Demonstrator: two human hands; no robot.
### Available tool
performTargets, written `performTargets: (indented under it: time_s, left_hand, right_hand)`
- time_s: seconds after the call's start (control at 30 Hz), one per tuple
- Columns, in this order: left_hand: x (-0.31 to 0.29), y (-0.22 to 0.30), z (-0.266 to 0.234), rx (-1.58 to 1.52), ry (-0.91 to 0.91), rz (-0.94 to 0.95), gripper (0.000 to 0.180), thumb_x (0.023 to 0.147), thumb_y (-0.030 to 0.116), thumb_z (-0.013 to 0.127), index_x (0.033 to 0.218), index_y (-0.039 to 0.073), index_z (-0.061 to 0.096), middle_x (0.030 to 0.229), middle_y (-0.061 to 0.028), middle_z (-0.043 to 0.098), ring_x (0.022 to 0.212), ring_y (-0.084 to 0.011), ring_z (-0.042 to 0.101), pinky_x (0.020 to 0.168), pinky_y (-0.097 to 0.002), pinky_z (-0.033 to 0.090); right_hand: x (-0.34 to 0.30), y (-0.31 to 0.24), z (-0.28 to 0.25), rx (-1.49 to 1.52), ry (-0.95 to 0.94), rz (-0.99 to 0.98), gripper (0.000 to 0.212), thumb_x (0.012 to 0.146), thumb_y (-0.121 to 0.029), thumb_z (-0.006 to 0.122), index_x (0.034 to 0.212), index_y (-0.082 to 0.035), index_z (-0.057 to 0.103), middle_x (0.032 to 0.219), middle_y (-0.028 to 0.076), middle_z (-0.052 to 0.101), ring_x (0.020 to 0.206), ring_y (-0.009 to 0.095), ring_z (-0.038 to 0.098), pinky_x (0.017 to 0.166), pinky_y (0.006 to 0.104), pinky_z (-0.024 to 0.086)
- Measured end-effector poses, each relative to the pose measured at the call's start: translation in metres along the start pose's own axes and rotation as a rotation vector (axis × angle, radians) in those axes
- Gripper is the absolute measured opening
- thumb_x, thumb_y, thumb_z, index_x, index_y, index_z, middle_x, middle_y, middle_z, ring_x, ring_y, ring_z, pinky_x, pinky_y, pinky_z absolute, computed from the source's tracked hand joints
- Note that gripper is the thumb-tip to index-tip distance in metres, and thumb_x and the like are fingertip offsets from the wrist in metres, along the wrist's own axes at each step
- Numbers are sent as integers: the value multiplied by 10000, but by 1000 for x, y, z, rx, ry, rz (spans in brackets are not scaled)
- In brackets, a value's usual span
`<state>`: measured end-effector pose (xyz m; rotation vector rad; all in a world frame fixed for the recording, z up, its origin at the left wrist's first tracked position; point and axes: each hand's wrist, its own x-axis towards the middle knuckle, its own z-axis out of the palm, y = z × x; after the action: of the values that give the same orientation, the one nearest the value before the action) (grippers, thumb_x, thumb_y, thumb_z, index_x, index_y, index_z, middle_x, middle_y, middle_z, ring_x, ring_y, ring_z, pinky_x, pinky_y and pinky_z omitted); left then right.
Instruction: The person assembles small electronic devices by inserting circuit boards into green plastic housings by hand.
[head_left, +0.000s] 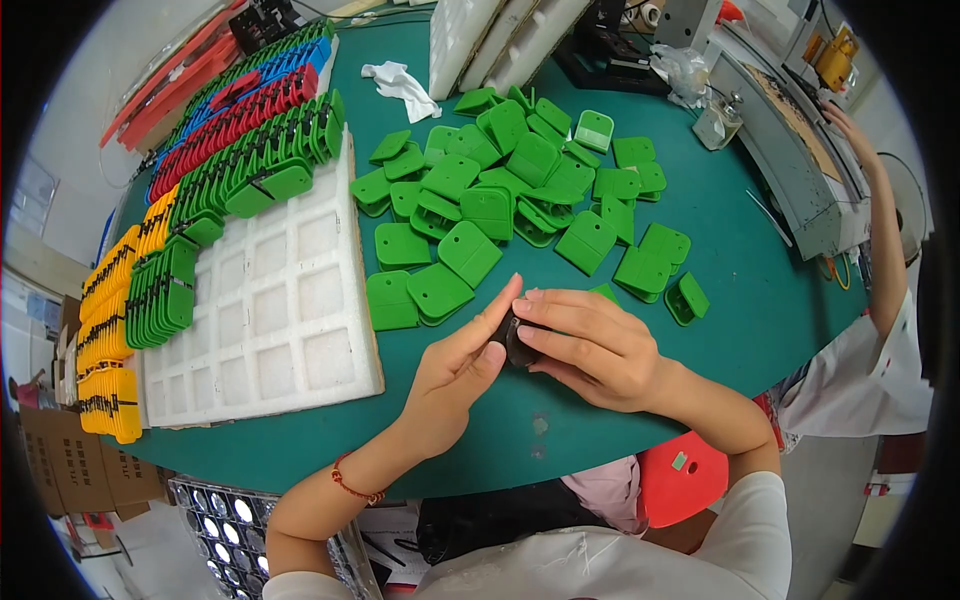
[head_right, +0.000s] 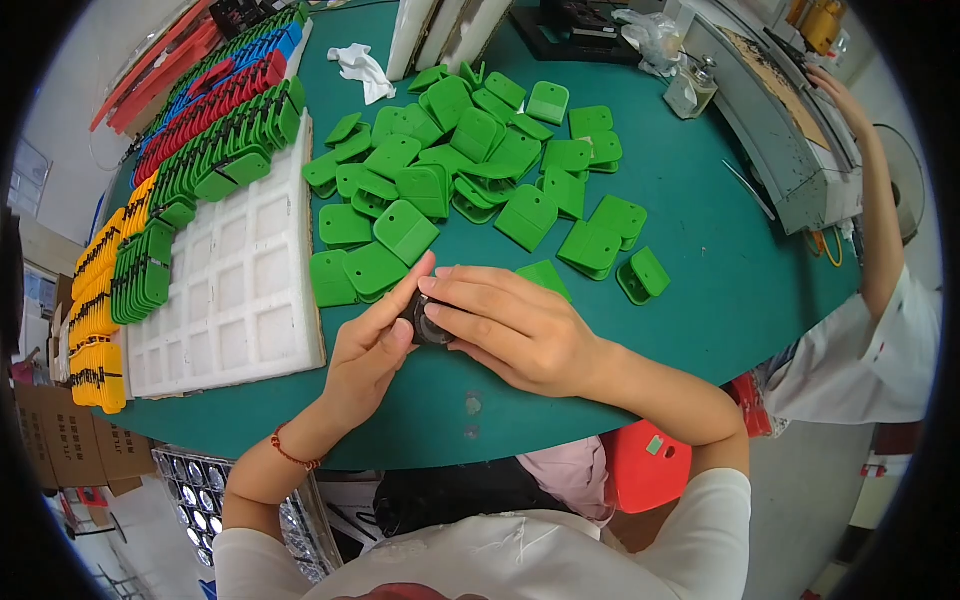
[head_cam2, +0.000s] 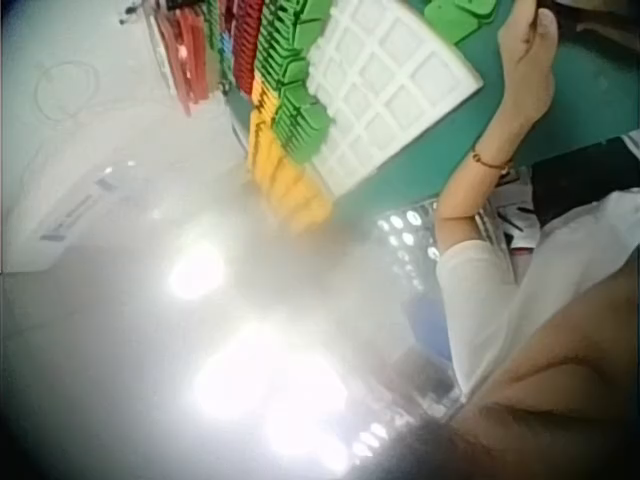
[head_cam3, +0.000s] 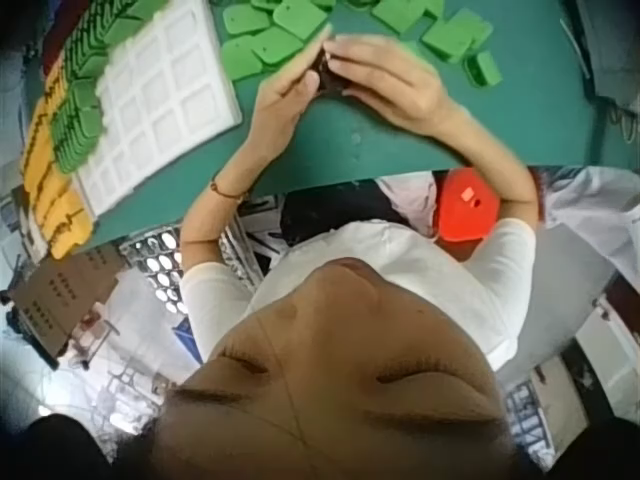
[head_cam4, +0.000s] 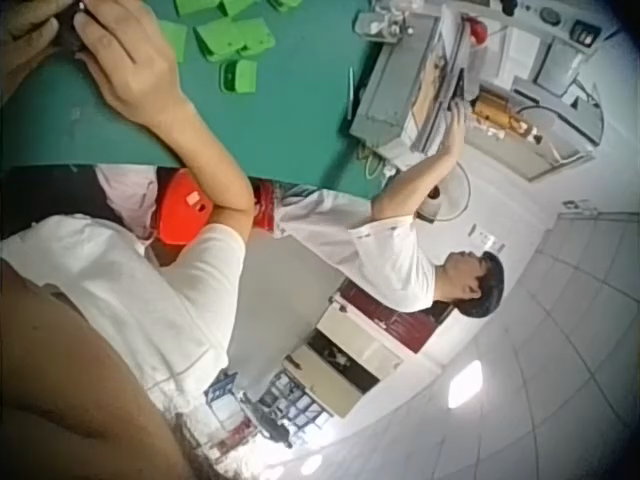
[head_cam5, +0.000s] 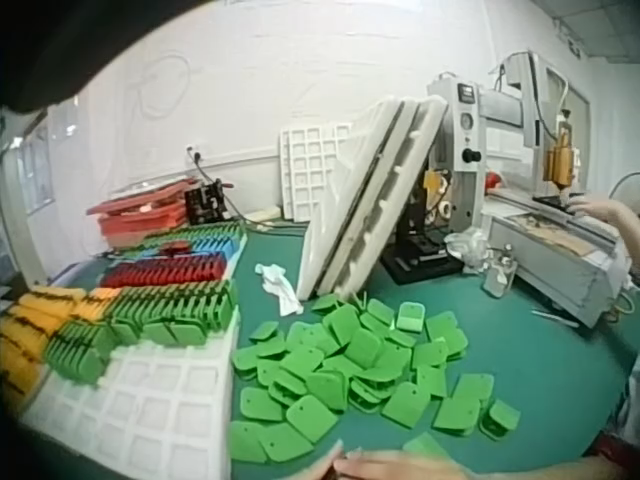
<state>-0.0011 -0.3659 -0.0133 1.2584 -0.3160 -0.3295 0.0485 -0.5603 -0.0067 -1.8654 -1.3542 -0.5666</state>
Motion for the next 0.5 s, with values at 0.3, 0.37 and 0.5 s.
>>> performTargets:
  time_s: [0.3, 0.37, 0.5]
  left_hand:
    - [-1, 1, 3, 78, 10, 73, 479, 982, 136, 384, 1417, -5, 243, 1357, -110, 405, 1217, -144, 398, 1011, -264, 307]
    - [-1, 0, 3, 97, 5, 94, 478, 982, 136, 385, 1416, -6, 244, 1347, -112, 413, 1210, -146, 404, 1007, -264, 311]
    - [0, 0, 2, 151, -5, 132, 477, 980, 130, 389, 1414, -10, 248, 1317, -113, 433, 1192, -149, 419, 993, -262, 322]
  right_hand:
    - [0, -1, 0, -6, 19, -3, 411, 632, -12, 721, 1021, 48, 604, 1119, 173, 587, 968, 330, 600, 798, 379, 532]
    - [0, -1, -1, -5, 20, -4, 409, 634, -13, 721, 1021, 49, 604, 1119, 173, 587, 970, 329, 600, 800, 379, 532]
    - [0, -2, -1, 4, 22, 1, 404, 639, -14, 721, 1020, 50, 603, 1117, 174, 588, 970, 328, 600, 801, 381, 532]
